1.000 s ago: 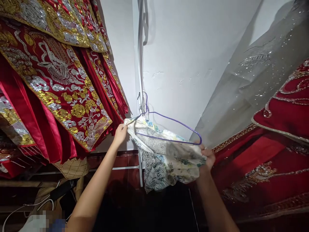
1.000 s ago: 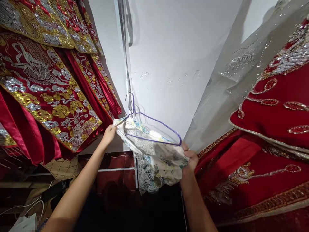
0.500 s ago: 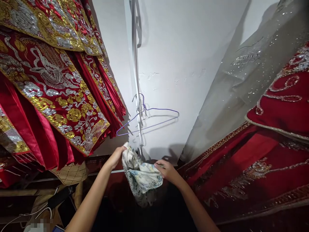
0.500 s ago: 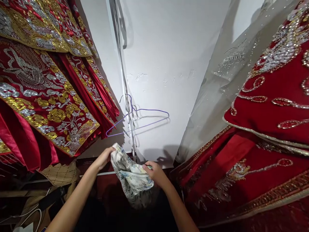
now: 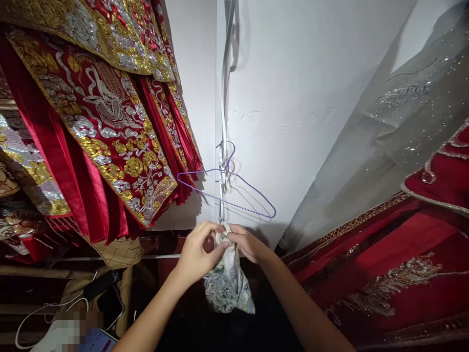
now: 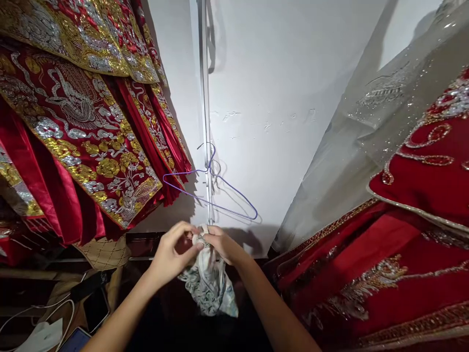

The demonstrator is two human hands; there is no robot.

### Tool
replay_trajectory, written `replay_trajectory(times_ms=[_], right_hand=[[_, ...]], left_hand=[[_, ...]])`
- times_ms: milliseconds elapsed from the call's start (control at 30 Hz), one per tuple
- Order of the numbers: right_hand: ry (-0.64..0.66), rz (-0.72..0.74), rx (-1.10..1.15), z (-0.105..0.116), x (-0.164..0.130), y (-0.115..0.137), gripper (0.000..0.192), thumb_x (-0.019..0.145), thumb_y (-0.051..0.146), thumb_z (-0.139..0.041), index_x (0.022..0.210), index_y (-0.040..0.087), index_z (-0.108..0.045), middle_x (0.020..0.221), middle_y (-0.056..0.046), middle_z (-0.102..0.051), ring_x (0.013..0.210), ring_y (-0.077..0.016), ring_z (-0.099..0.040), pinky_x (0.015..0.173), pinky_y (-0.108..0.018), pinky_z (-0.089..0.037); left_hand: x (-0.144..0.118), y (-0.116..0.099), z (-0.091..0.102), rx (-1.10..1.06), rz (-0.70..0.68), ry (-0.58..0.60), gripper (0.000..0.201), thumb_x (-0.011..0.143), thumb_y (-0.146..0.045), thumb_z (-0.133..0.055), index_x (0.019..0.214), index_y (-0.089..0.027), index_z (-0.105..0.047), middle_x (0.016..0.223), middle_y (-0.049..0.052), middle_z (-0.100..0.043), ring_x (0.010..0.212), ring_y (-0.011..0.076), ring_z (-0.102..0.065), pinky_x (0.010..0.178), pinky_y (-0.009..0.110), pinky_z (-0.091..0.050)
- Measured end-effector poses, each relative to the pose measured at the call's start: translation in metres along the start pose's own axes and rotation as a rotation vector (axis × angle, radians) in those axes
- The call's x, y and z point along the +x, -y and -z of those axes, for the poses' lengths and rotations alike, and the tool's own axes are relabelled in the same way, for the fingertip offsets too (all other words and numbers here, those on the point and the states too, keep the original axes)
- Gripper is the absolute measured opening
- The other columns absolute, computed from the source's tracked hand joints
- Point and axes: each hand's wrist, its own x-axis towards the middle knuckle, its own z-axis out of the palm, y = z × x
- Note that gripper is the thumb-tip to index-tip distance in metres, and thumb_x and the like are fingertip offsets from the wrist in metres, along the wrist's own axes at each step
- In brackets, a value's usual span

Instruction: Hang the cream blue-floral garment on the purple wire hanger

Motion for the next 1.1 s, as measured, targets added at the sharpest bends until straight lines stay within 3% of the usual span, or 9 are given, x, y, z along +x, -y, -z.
replay_trajectory(times_ms=[67, 167, 267, 367, 533, 733, 900, 1033, 1100], right_hand=[[0.232, -0.031, -0.212, 0.003, -0.006, 0.026, 0.003, 0.073, 0.021, -0.062, 0.073, 0.018, -0.062, 0.067, 0.002, -0.057, 0.060, -0.0115, -0.048, 0.055, -0.023, -0.037], [0.454, 0.000, -0.523, 0.006, -0.014, 0.068, 0.006, 0.074, 0.018, -0.060, 0.072, 0.017, -0.066, 0.065, 0.001, -0.059, 0.058, -0.0129, -0.050, 0.055, -0.025, -0.038], [0.090, 0.314, -0.739, 0.016, -0.016, 0.099, 0.016, 0.079, 0.018, -0.053, 0.072, 0.016, -0.068, 0.070, -0.001, -0.064, 0.067, -0.0164, -0.058, 0.062, -0.026, -0.043], [-0.318, 0.635, -0.751, 0.032, -0.003, 0.108, 0.022, 0.080, 0.018, -0.053, 0.088, 0.018, -0.073, 0.093, -0.004, -0.073, 0.093, -0.0224, -0.065, 0.085, -0.031, -0.048], [-0.357, 0.568, -0.799, 0.055, 0.037, 0.075, 0.058, 0.081, 0.020, -0.051, 0.139, 0.025, -0.054, 0.141, -0.006, -0.057, 0.130, -0.0257, -0.052, 0.110, -0.041, -0.037], [-0.362, 0.330, -0.913, 0.090, 0.069, 0.012, 0.058, 0.084, 0.027, -0.050, 0.142, 0.027, -0.051, 0.124, -0.008, -0.068, 0.110, -0.0287, -0.063, 0.093, -0.039, -0.049], [-0.487, 0.330, -0.995, 0.116, 0.063, 0.004, 0.043, 0.080, 0.024, -0.046, 0.120, 0.027, -0.062, 0.073, 0.001, -0.067, 0.062, -0.0187, -0.058, 0.061, -0.027, -0.043], [-0.474, 0.421, -0.980, 0.123, 0.037, 0.005, 0.019, 0.074, 0.023, -0.048, 0.086, 0.022, -0.064, 0.072, 0.001, -0.064, 0.068, -0.0183, -0.056, 0.063, -0.026, -0.039], [-0.445, 0.447, -0.910, 0.124, 0.020, 0.003, 0.019, 0.070, 0.021, -0.047, 0.082, 0.021, -0.062, 0.073, 0.001, -0.062, 0.071, -0.0177, -0.055, 0.064, -0.025, -0.039]], left_hand=[[0.006, 0.012, 0.005, -0.072, -0.042, -0.015, 0.035, 0.090, -0.041, -0.060, 0.119, -0.021, -0.059, 0.115, 0.009, -0.062, 0.105, 0.0235, -0.056, 0.091, 0.032, -0.043], [0.007, 0.036, 0.003, -0.212, 0.021, 0.292, 0.040, 0.099, -0.045, -0.038, 0.102, -0.017, -0.067, 0.099, 0.007, -0.067, 0.093, 0.0220, -0.060, 0.086, 0.031, -0.046], [-0.001, 0.051, -0.002, -0.221, 0.148, 0.557, 0.050, 0.097, -0.046, -0.042, 0.067, -0.014, -0.065, 0.066, 0.003, -0.063, 0.065, 0.0161, -0.056, 0.068, 0.027, -0.045], [-0.006, 0.051, 0.000, -0.285, 0.126, 0.463, 0.037, 0.089, -0.036, -0.058, 0.059, -0.015, -0.064, 0.081, 0.007, -0.067, 0.076, 0.0180, -0.060, 0.076, 0.028, -0.046], [0.000, 0.039, 0.013, -0.588, 0.167, 0.152, 0.022, 0.077, -0.026, -0.058, 0.061, -0.014, -0.067, 0.102, 0.013, -0.069, 0.089, 0.0232, -0.062, 0.082, 0.032, -0.047], [-0.004, 0.052, 0.015, -0.569, 0.447, -0.069, 0.030, 0.080, -0.037, -0.059, 0.061, -0.015, -0.053, 0.059, -0.001, -0.047, 0.056, 0.0106, -0.039, 0.053, 0.021, -0.031], [-0.019, 0.059, 0.021, -0.369, 0.409, 0.178, 0.035, 0.088, -0.051, -0.055, 0.081, -0.016, -0.056, 0.074, -0.001, -0.052, 0.067, 0.0121, -0.043, 0.062, 0.022, -0.038], [-0.025, 0.067, 0.046, 0.005, 0.339, 0.585, 0.028, 0.091, -0.041, -0.052, 0.089, -0.017, -0.066, 0.085, 0.005, -0.065, 0.078, 0.0200, -0.057, 0.073, 0.029, -0.044], [-0.023, 0.077, 0.060, 0.341, 0.328, 0.622, 0.024, 0.089, -0.031, -0.049, 0.086, -0.019, -0.069, 0.087, 0.008, -0.070, 0.087, 0.0263, -0.063, 0.082, 0.037, -0.046]])
